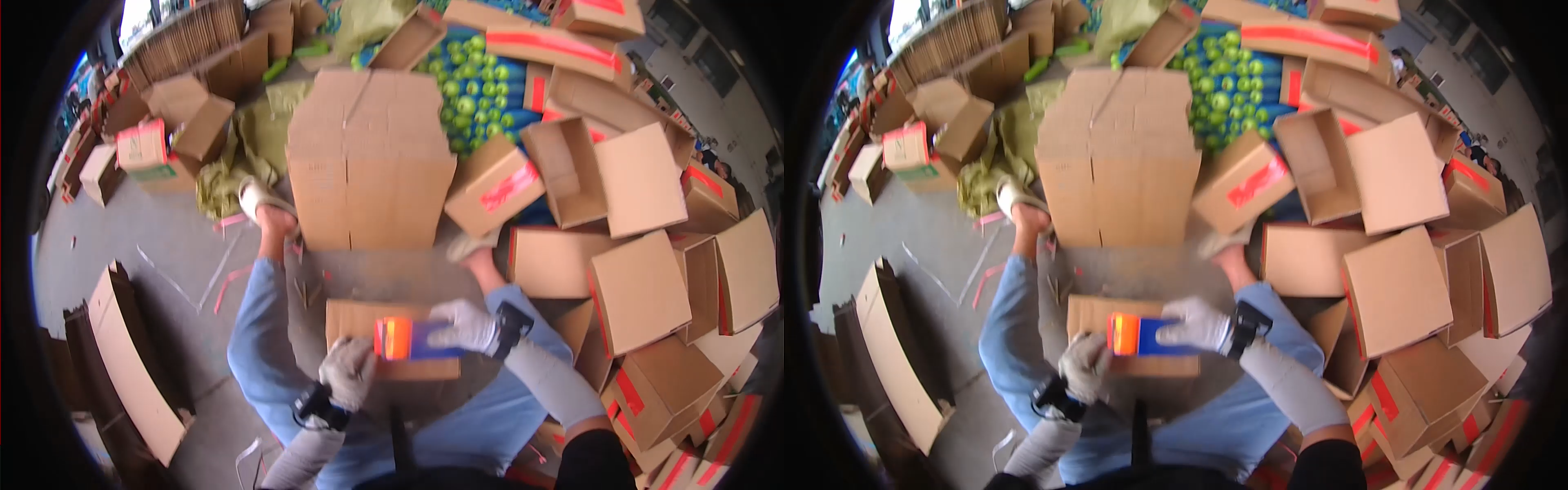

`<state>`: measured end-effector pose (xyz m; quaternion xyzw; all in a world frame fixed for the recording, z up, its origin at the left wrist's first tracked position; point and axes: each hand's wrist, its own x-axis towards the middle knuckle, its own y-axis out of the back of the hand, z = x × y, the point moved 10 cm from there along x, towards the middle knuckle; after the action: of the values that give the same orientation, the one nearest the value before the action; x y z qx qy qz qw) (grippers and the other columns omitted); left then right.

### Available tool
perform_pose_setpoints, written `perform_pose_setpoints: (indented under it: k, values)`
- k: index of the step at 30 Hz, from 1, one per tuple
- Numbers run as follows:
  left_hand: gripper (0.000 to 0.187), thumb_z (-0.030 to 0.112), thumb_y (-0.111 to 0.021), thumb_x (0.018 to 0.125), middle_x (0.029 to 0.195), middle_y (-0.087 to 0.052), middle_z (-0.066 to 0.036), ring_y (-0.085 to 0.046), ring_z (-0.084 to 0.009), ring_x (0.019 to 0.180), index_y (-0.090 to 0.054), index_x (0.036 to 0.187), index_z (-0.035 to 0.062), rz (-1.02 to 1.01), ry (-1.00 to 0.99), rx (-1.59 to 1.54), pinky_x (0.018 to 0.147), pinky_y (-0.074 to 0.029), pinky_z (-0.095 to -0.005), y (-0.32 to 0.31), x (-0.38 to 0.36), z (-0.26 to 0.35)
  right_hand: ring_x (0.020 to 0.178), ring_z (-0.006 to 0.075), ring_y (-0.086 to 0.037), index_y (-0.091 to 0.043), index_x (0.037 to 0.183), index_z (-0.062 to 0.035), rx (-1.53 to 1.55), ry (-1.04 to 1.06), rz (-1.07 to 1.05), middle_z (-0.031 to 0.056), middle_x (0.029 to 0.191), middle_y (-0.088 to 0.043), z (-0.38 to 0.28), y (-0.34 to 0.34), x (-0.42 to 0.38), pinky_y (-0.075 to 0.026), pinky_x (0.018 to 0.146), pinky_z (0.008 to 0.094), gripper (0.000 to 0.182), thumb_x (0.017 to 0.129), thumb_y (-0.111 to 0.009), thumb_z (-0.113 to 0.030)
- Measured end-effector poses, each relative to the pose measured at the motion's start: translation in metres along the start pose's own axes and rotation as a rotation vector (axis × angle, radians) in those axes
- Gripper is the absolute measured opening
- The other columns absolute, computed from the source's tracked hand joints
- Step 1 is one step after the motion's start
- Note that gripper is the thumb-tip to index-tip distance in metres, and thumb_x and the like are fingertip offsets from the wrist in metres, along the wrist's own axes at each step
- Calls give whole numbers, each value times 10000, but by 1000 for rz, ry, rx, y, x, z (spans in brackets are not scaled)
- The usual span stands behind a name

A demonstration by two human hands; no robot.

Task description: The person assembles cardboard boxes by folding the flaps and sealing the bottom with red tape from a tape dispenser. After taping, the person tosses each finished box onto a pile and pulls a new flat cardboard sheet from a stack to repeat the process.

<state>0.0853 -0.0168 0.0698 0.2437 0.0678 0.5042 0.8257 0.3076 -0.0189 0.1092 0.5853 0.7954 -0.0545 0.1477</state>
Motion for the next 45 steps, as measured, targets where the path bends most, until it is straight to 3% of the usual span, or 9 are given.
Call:
perform_pose_setpoints:
  k: [1, 6, 16, 25, 29, 33, 36, 41, 45]
  values:
    - [480, 221, -571, 977, 1414, -513, -195, -570, -285, 1236, -487, 1403, 16, 37, 392, -424, 1048, -434, -412, -5, -9, -7, 928, 99, -613, -667, 1074, 20, -36, -73, -3, 24, 983, -689, 13, 4, -1, -512, 811, 283, 365, 815, -803, -199]
    - [733, 560, -332, 1023, 1528, -374, -163, -381, -268, 1390, -334, 1493, -4, 268, 581, -1413, 1151, -270, -416, -40, -9, -1, 824, 57, -563, -651, 988, -14, -29, -79, -12, -16, 871, -629, 22, 7, 0, -470, 726, 235, 404, 799, -807, -335]
    - [272, 195, -592, 984, 1004, -673, -37, -613, -113, 875, -652, 1150, -12, 522, 793, -1460, 766, -508, -278, -34, 6, 12, 843, 56, -562, -653, 1016, -28, -172, -198, -23, -15, 893, -631, 0, -9, 2, -467, 746, 238, 379, 812, -793, -315]
    - [249, 210, -597, 981, 915, -705, -72, -660, -150, 763, -674, 1048, -17, 1026, 665, -991, 725, -540, -282, 72, -29, -186, 789, 69, -573, -665, 932, 0, -438, -192, -69, 23, 827, -625, -22, -47, 47, -477, 706, 255, 272, 859, -750, -248]
    - [237, 175, -636, 953, 809, -711, -56, -633, -128, 690, -722, 908, -40, 863, 727, -850, 695, -508, -272, 8, -29, -211, 768, 69, -576, -665, 919, 8, -376, -175, -49, 31, 821, -638, -25, -53, 49, -478, 683, 247, 256, 865, -747, -229]
    - [391, 222, -651, 899, 1074, -702, -205, -681, -268, 965, -651, 1149, -79, 446, 822, -827, 878, -516, -348, -45, -20, -230, 766, 66, -569, -666, 914, 4, -338, -184, -7, 28, 816, -637, -24, -53, 46, -474, 676, 248, 248, 860, -753, -222]
    - [569, 239, -670, 879, 1272, -604, -261, -615, -352, 1142, -515, 1331, -69, 390, 1108, -22, 980, -475, -394, 14, -27, -193, 756, 67, -563, -671, 899, -1, -286, -175, 3, 26, 808, -638, -24, -50, 46, -470, 666, 252, 243, 854, -759, -222]
    - [649, 224, -627, 960, 1404, -518, -204, -494, -238, 1299, -340, 1465, -64, 227, 519, -672, 1082, -372, -299, 6, 24, -98, 720, 73, -561, -678, 861, -9, -431, -165, -44, 23, 760, -638, -34, -56, 51, -464, 641, 273, 263, 842, -770, -255]
    - [606, 136, -575, 984, 1422, -501, -192, -521, -215, 1266, -298, 1492, -42, 160, 460, -646, 1047, -410, -296, -12, 28, -111, 753, 262, -653, -701, 866, 12, -887, -165, -67, 171, 810, -680, -51, -64, 64, -497, 687, 362, 534, 805, -715, -518]
